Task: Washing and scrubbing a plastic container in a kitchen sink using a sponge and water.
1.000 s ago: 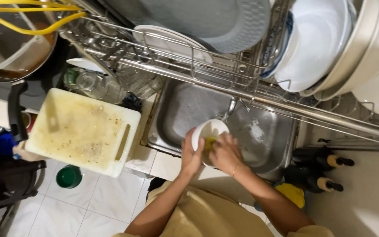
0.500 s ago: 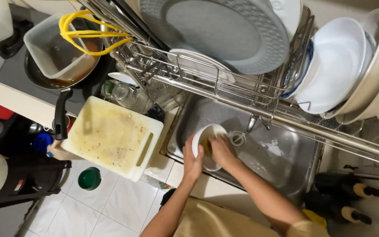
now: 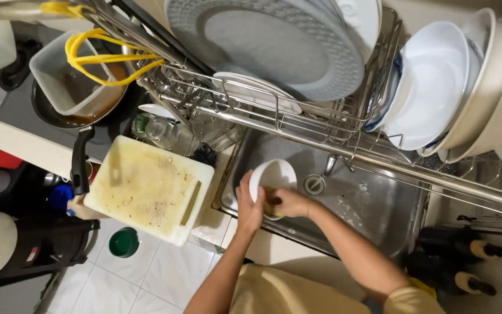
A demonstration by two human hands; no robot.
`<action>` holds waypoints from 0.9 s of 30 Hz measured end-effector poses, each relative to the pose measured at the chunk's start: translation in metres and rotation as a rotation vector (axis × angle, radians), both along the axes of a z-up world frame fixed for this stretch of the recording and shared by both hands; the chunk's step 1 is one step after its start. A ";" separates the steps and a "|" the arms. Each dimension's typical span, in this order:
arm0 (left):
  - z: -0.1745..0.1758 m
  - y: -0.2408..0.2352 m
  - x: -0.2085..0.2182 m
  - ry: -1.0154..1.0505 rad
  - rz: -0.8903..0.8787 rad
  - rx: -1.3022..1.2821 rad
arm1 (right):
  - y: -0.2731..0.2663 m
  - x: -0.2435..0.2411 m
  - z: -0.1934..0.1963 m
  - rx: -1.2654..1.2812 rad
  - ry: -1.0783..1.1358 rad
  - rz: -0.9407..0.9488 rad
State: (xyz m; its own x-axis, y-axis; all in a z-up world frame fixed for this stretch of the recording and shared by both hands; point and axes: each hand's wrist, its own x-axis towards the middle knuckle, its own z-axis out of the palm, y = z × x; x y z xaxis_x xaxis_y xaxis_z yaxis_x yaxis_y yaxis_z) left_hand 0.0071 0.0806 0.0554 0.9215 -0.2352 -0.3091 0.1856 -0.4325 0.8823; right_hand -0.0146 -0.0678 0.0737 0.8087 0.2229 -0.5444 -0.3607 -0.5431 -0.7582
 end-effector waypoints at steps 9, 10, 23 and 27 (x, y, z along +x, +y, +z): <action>0.004 -0.010 0.000 -0.069 -0.007 -0.003 | 0.012 0.009 -0.120 0.014 -0.287 -0.303; -0.003 -0.007 -0.001 -0.068 -0.004 0.002 | 0.006 0.007 -0.154 0.018 -0.285 -0.301; -0.004 -0.008 -0.012 0.001 -0.007 0.004 | 0.027 0.010 -0.157 0.542 -0.510 -0.955; -0.013 0.000 0.003 -0.040 -0.005 -0.026 | 0.004 0.003 -0.130 0.403 -0.236 -0.315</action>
State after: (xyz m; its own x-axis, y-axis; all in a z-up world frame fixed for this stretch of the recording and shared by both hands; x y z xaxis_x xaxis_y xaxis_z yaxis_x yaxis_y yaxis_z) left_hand 0.0104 0.0804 0.0422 0.9320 -0.2469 -0.2655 0.1477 -0.4104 0.8999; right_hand -0.0113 -0.0639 -0.0563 0.9595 0.1039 -0.2620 -0.2537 -0.0869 -0.9634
